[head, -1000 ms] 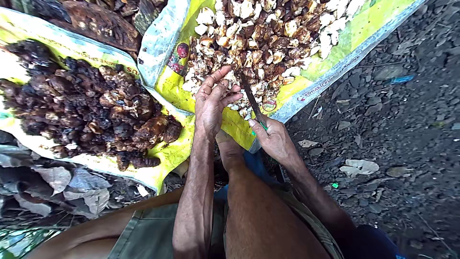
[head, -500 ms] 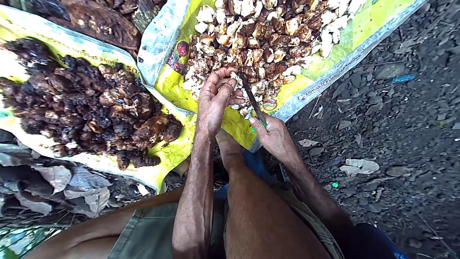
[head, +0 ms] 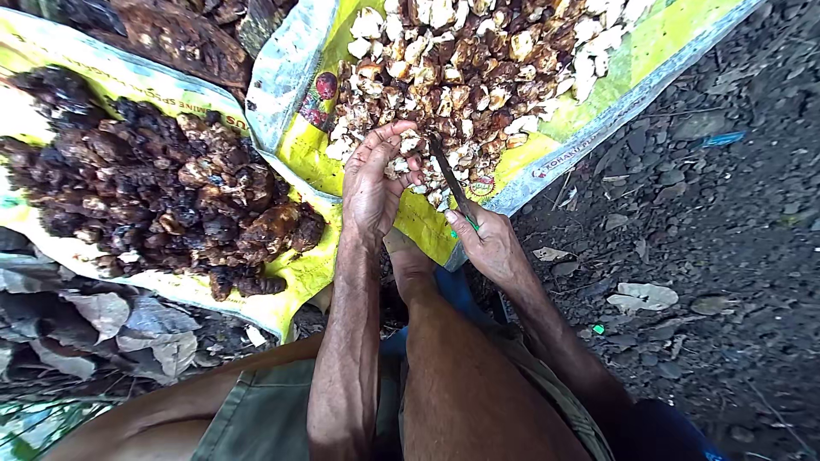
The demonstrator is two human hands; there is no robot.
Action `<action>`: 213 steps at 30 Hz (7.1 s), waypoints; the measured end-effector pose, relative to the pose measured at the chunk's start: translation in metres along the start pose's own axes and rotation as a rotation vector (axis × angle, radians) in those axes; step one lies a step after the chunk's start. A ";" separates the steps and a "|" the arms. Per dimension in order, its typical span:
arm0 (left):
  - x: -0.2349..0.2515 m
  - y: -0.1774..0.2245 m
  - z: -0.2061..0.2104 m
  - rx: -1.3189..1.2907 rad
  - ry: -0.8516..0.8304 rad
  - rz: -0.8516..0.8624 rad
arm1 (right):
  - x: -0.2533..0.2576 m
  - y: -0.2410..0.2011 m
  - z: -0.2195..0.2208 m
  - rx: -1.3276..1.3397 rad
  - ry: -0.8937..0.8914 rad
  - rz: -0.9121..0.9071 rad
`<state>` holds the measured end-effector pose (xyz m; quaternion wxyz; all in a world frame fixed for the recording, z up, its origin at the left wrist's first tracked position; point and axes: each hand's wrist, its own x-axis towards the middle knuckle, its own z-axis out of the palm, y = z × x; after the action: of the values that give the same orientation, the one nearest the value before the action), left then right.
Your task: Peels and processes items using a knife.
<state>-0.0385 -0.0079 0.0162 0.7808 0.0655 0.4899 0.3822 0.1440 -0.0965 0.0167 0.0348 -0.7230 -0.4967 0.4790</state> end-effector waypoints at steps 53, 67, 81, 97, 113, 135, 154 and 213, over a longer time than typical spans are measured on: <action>0.021 -0.025 -0.007 0.670 -0.025 0.362 | 0.003 -0.022 0.008 -0.151 -0.039 0.118; 0.021 -0.021 -0.001 0.234 0.001 0.112 | 0.007 -0.015 0.012 -0.311 0.061 0.118; 0.024 -0.024 -0.010 -0.133 -0.118 0.076 | 0.011 -0.010 -0.004 -0.170 0.173 0.161; 0.032 -0.025 -0.013 -0.198 -0.042 0.088 | 0.003 -0.014 0.005 -0.126 0.053 0.101; 0.033 -0.024 -0.005 0.021 0.047 0.166 | 0.004 -0.013 0.009 -0.176 -0.002 0.130; 0.023 -0.013 -0.010 -0.190 -0.155 0.125 | 0.002 -0.009 0.005 0.006 0.185 0.070; 0.029 -0.017 -0.005 -0.242 -0.007 0.096 | -0.004 -0.012 0.012 -0.068 0.083 0.010; 0.023 -0.015 -0.007 -0.218 -0.045 0.096 | -0.001 -0.008 0.013 0.002 -0.023 0.052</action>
<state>-0.0311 -0.0051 -0.0107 0.7748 0.0119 0.4242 0.4687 0.1290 -0.0981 0.0145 0.0173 -0.7301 -0.4775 0.4886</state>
